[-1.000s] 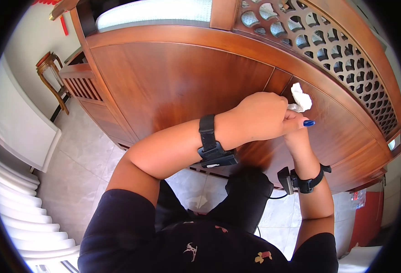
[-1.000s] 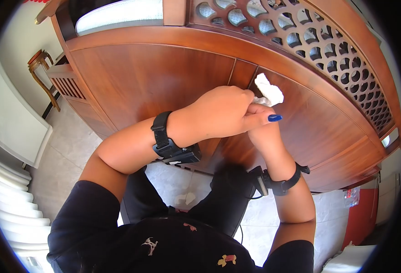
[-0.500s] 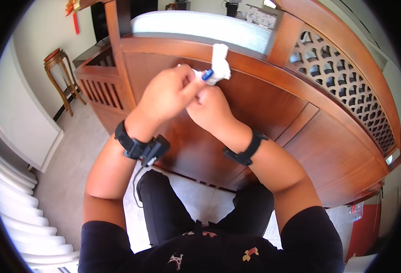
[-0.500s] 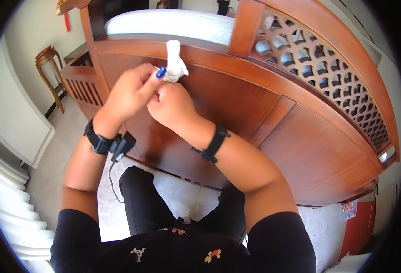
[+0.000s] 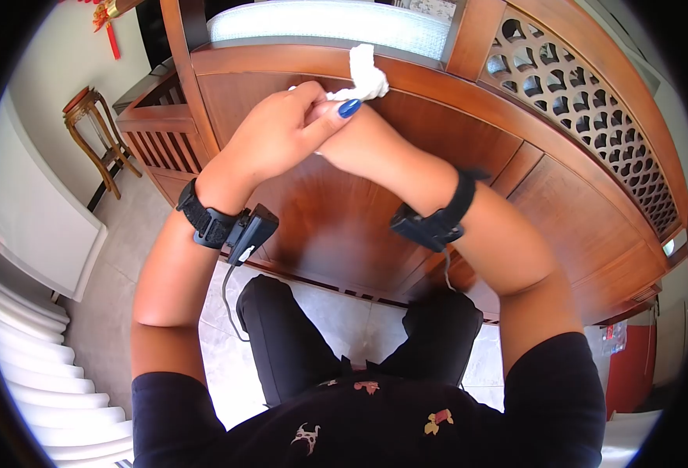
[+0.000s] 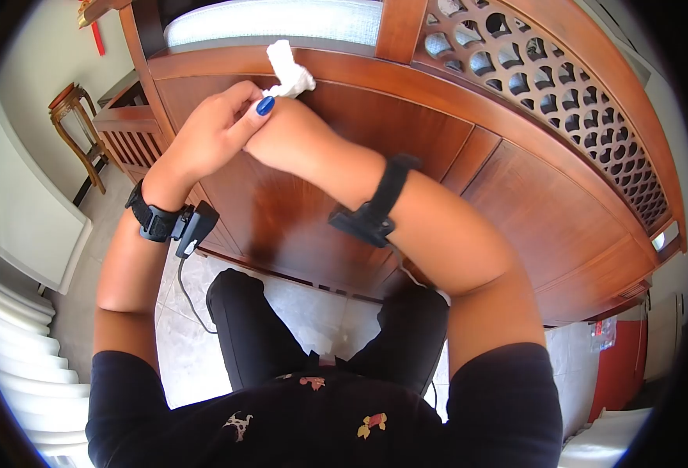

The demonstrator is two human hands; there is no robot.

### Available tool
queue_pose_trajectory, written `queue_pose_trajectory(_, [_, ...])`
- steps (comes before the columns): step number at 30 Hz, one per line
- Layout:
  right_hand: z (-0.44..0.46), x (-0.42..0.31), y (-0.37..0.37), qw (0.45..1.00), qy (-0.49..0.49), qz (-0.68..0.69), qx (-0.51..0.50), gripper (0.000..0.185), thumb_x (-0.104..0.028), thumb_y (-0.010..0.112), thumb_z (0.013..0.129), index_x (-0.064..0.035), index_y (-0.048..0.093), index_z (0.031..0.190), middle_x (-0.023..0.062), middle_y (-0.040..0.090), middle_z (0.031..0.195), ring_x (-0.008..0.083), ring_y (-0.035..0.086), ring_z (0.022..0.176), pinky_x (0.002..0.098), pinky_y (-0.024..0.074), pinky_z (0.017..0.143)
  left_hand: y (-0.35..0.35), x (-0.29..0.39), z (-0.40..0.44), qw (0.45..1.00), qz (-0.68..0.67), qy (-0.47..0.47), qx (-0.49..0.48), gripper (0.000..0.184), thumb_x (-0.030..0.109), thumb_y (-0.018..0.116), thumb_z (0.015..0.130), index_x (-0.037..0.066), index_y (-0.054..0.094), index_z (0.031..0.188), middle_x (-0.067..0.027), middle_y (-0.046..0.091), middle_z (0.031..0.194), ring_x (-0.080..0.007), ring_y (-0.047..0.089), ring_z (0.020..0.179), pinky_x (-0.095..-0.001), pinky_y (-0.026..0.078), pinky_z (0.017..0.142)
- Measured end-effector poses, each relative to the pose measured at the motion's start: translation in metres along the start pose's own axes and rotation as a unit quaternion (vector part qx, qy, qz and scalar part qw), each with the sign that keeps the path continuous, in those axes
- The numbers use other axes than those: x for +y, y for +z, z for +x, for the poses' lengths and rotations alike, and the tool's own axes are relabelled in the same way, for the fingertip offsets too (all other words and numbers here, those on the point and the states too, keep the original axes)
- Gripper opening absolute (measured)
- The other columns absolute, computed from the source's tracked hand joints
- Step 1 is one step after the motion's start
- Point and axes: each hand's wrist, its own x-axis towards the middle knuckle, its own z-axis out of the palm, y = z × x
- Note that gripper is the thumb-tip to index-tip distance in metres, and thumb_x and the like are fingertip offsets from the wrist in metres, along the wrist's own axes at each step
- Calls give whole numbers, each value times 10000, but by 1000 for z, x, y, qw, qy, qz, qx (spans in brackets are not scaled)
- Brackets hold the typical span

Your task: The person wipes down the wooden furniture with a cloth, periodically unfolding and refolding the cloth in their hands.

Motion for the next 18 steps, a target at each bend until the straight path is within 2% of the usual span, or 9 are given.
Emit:
queue_pose_trajectory(2, [-8,-30,-31,983,171,27,-59,178,-117,554,757,-14,607,892,129,631,760,217,604,709,312,465,629,6,11,8,996,-88,25,-9,329,324,487,896,-1,531,924,-98,560,685,-163,532,607,-280,427,598])
queue_pose_trajectory(4, [-14,-36,-56,986,147,-45,-63,147,-115,578,744,-10,624,836,88,631,697,167,596,639,286,462,585,13,26,17,993,-106,43,-16,343,340,470,910,2,524,922,-82,569,689,-143,537,613,-269,433,601])
queue_pose_trajectory(6, [-30,-54,-80,992,108,-61,-35,101,-67,514,789,-13,585,741,50,565,623,121,531,535,239,421,479,23,45,26,988,-128,83,0,386,373,469,910,-10,519,893,-80,570,678,-142,548,609,-268,434,601])
queue_pose_trajectory(8, [-37,-65,-105,983,153,-76,-65,81,-36,522,778,-13,591,742,47,567,624,115,534,540,240,428,493,34,59,35,985,-135,107,10,438,415,468,903,-20,510,863,-91,575,675,-155,565,629,-272,438,602])
queue_pose_trajectory(9, [-38,-67,-116,972,172,-122,-106,70,-22,538,773,-12,608,778,34,591,665,93,544,583,229,440,528,35,70,36,985,-137,102,23,498,468,478,879,-27,506,840,-134,572,681,-218,574,649,-301,443,605])
queue_pose_trajectory(10, [-42,-56,-118,975,180,-99,-86,131,-107,563,776,-21,640,838,67,634,706,157,606,661,265,479,631,36,78,36,988,-108,98,49,548,520,477,856,-25,503,810,-167,551,677,-289,555,646,-340,438,607])
queue_pose_trajectory(12, [-48,-44,-110,984,110,-133,-45,129,-102,559,780,-16,640,832,80,640,750,171,609,718,281,477,664,43,82,33,983,-129,95,86,564,531,476,848,-30,501,799,-184,524,666,-328,528,637,-367,424,612])
queue_pose_trajectory(16, [-35,-44,-84,985,106,-128,-50,144,-107,554,787,-19,621,879,106,639,836,201,610,796,286,471,704,38,58,25,984,-127,97,81,537,501,459,866,-32,499,813,-185,515,664,-328,511,627,-372,415,611])
queue_pose_trajectory(18, [-19,-44,-65,983,66,-156,-75,154,-114,554,787,-18,604,896,116,637,844,215,609,793,296,469,701,30,37,16,988,-116,69,68,487,456,433,891,-23,503,836,-202,515,688,-337,499,639,-372,411,615])
